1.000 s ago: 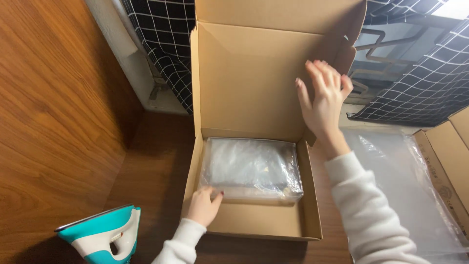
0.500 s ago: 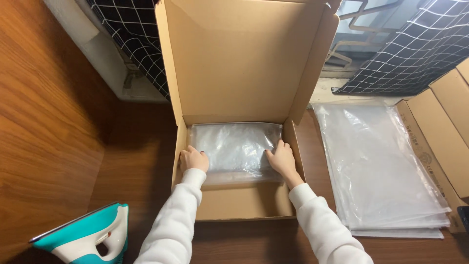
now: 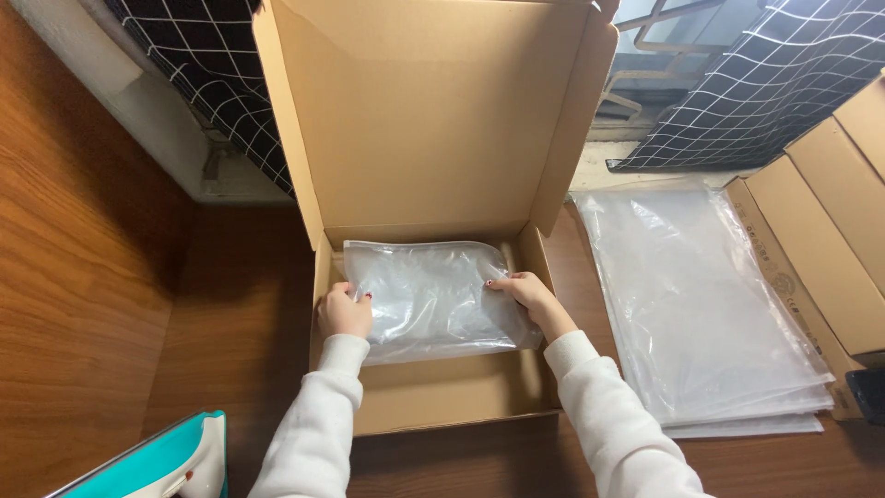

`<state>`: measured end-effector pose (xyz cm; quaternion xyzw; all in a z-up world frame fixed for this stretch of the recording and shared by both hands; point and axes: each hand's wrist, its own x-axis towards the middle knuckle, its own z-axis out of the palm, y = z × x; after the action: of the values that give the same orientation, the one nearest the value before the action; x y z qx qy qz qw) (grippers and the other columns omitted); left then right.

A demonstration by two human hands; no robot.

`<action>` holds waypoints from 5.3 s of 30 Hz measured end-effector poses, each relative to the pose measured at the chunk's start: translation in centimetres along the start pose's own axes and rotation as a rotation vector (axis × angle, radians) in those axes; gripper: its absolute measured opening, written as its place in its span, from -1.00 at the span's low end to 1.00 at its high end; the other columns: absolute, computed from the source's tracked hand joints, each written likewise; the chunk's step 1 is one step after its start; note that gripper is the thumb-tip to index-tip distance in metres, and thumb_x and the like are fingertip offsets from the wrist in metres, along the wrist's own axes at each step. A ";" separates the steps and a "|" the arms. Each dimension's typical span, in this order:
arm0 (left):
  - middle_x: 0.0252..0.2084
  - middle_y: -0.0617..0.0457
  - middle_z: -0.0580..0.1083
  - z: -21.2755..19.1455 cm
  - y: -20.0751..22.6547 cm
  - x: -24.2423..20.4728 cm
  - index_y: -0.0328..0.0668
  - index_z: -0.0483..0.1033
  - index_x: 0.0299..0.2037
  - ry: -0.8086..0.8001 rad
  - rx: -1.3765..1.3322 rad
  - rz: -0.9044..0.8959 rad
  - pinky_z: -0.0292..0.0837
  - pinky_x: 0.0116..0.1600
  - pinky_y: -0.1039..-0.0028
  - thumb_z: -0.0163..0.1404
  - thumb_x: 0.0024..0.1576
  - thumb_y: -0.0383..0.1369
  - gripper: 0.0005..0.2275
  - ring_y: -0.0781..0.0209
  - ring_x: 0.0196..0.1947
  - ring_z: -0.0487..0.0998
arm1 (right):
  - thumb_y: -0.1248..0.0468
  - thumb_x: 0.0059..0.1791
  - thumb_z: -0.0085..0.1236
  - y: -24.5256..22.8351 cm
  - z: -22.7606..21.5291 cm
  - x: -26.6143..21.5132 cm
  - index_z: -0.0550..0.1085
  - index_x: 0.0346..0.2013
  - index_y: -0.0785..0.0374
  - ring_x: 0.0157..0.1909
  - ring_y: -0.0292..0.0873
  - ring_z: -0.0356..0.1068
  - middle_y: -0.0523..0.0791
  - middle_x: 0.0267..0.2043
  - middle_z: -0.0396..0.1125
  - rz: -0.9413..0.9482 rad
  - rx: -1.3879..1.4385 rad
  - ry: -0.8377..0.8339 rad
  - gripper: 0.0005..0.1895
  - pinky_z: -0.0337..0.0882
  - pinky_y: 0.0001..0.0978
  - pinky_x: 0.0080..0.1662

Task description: Removing clothes from hangers to pack them and unfolding new clothes to hang them up

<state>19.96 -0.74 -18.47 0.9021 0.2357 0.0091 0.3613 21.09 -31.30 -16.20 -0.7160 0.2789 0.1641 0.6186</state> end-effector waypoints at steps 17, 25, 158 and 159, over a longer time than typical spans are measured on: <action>-0.28 -0.03 0.49 -9.6 12.4 -18.5 -0.28 0.48 -0.05 -0.055 -0.424 0.369 0.39 -0.08 0.46 0.16 -0.04 -0.35 -0.65 0.20 -0.23 0.51 | 0.38 -0.23 0.24 -1.4 -14.2 -20.4 0.47 -0.27 0.34 -0.30 -0.26 0.40 -0.10 -0.33 0.42 -0.434 0.258 0.052 -0.74 0.41 -0.51 -0.26; -0.27 -0.24 0.46 7.4 22.6 -20.8 -0.35 0.44 -0.12 -0.274 -0.542 0.782 0.46 -0.13 0.21 0.14 -0.09 -0.43 -0.67 -0.22 -0.21 0.51 | 0.46 -0.27 0.27 4.8 -28.4 -19.7 0.48 -0.29 0.26 -0.39 -0.38 0.37 -0.20 -0.43 0.39 -0.592 0.226 0.455 -0.72 0.42 -0.58 -0.28; 0.21 -0.09 0.29 -24.6 4.5 -16.8 -0.05 0.26 0.22 -0.136 -0.437 0.301 0.05 0.27 0.30 -0.30 0.09 0.00 -0.47 0.03 0.26 0.22 | -0.14 -0.06 -0.42 -6.1 -10.2 -25.2 0.05 0.38 0.10 0.08 -0.33 0.13 -0.13 0.07 0.21 -0.725 -0.070 -0.012 -0.24 0.09 -0.39 0.13; 0.30 0.00 0.21 -25.7 5.5 -16.9 -0.15 0.20 0.24 -0.150 -0.463 0.333 -0.07 0.31 0.49 -0.41 0.08 0.02 -0.41 0.19 0.34 0.13 | -0.21 -0.12 -0.41 -7.5 -9.9 -26.2 0.08 0.36 0.13 0.18 -0.29 0.08 -0.16 0.10 0.19 -0.736 -0.050 -0.022 -0.17 -0.02 -0.40 0.20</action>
<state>2.47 5.15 6.74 0.8199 0.0488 0.0550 0.5677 3.81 -35.19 6.73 -0.7814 -0.0081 -0.0552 0.6215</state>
